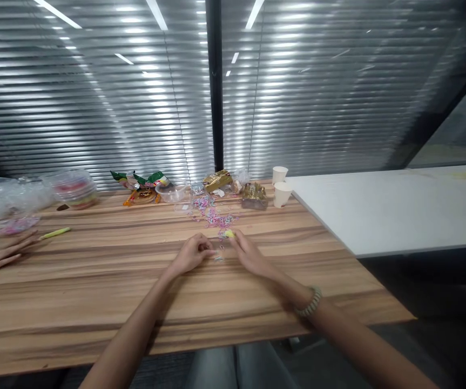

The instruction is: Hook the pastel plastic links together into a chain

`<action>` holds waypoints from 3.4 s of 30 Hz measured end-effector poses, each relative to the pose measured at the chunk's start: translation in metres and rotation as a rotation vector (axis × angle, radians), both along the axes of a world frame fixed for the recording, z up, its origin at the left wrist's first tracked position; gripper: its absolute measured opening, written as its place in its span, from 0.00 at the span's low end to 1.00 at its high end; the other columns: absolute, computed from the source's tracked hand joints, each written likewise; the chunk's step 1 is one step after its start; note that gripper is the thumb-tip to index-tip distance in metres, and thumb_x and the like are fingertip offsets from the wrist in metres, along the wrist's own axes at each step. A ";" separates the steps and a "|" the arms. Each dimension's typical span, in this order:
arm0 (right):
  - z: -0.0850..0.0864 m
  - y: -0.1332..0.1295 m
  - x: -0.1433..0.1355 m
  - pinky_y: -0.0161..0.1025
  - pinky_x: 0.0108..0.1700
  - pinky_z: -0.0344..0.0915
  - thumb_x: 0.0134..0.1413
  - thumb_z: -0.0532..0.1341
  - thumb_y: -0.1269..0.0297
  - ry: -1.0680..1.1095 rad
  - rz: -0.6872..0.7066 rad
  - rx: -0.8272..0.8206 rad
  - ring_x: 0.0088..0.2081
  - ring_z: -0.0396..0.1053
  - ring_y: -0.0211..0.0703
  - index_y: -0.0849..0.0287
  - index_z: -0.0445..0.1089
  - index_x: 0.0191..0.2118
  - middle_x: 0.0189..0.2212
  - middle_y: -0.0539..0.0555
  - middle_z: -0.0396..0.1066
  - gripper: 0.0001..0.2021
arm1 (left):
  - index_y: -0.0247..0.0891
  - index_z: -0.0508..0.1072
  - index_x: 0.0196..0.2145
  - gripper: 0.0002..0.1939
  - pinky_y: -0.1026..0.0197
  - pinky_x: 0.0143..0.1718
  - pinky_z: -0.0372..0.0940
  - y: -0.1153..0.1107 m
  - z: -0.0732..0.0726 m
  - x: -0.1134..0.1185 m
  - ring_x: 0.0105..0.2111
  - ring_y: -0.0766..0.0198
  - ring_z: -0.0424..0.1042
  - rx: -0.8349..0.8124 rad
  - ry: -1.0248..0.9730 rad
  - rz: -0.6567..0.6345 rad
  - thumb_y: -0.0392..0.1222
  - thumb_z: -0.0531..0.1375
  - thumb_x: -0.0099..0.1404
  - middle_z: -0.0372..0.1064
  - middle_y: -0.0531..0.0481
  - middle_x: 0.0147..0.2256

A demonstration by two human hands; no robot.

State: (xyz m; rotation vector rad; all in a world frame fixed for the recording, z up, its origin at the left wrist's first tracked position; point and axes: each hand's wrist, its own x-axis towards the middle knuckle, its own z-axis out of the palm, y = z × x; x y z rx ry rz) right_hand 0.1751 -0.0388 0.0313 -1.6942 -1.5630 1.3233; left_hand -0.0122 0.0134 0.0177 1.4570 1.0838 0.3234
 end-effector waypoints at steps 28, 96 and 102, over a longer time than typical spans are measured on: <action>-0.002 0.008 -0.004 0.32 0.32 0.55 0.55 0.50 0.63 -0.111 -0.146 -0.003 0.29 0.61 0.38 0.60 0.62 0.31 0.26 0.51 0.65 0.08 | 0.32 0.68 0.23 0.15 0.68 0.22 0.48 -0.006 0.021 0.022 0.21 0.72 0.55 -0.775 -0.461 0.192 0.49 0.57 0.55 0.60 0.52 0.23; 0.002 0.000 0.010 0.35 0.37 0.61 0.56 0.47 0.75 -0.140 0.256 0.314 0.35 0.64 0.39 0.60 0.66 0.37 0.34 0.56 0.67 0.11 | 0.39 0.69 0.45 0.21 0.66 0.28 0.57 -0.009 0.023 0.025 0.35 0.62 0.71 -0.771 -0.480 0.380 0.53 0.53 0.59 0.68 0.44 0.44; 0.007 -0.001 0.001 0.34 0.37 0.60 0.56 0.48 0.73 -0.044 0.128 0.249 0.36 0.65 0.38 0.60 0.67 0.38 0.34 0.54 0.69 0.11 | 0.34 0.75 0.34 0.21 0.67 0.25 0.55 -0.004 0.027 0.023 0.36 0.61 0.69 -0.454 -0.317 0.321 0.55 0.53 0.58 0.62 0.42 0.50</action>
